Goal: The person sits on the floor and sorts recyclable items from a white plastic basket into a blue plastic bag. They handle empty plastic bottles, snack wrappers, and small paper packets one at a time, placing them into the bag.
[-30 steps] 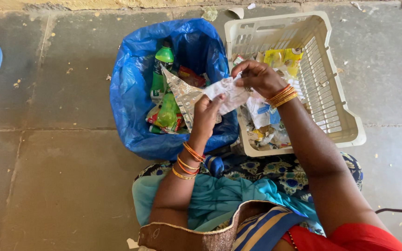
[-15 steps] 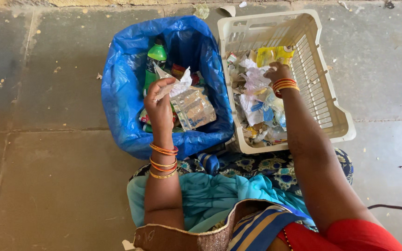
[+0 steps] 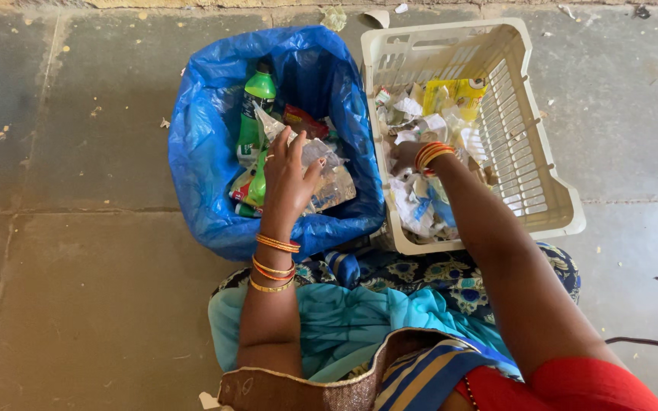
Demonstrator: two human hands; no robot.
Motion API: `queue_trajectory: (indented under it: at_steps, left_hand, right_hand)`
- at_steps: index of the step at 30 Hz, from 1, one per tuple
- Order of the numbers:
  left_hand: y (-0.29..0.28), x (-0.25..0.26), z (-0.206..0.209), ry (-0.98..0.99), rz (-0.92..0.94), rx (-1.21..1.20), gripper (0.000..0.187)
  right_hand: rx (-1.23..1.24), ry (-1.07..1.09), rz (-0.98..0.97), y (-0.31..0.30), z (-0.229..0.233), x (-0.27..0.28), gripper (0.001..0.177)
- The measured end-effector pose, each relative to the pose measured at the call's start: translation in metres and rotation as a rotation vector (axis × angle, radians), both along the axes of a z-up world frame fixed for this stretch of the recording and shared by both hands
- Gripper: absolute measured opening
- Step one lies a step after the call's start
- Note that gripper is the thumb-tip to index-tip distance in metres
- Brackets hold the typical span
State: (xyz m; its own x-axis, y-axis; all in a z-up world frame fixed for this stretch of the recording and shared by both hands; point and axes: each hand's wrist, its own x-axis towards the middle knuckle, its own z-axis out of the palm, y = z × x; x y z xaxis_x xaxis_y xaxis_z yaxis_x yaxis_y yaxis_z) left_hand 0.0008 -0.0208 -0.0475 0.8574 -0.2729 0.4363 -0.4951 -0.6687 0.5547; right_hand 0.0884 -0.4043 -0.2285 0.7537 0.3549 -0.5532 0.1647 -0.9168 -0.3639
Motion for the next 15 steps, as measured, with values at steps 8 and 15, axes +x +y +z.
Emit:
queue_trajectory:
  at_steps: [8, 15]
  left_hand:
    - [-0.015, -0.008, 0.024, 0.180, -0.173, -0.403, 0.031]
    - [-0.041, -0.014, 0.014, 0.574, -0.368, -0.743, 0.027]
  right_hand:
    - [0.648, -0.171, -0.586, -0.038, 0.126, -0.007, 0.031]
    - [1.138, -0.144, -0.740, -0.025, 0.175, -0.030, 0.025]
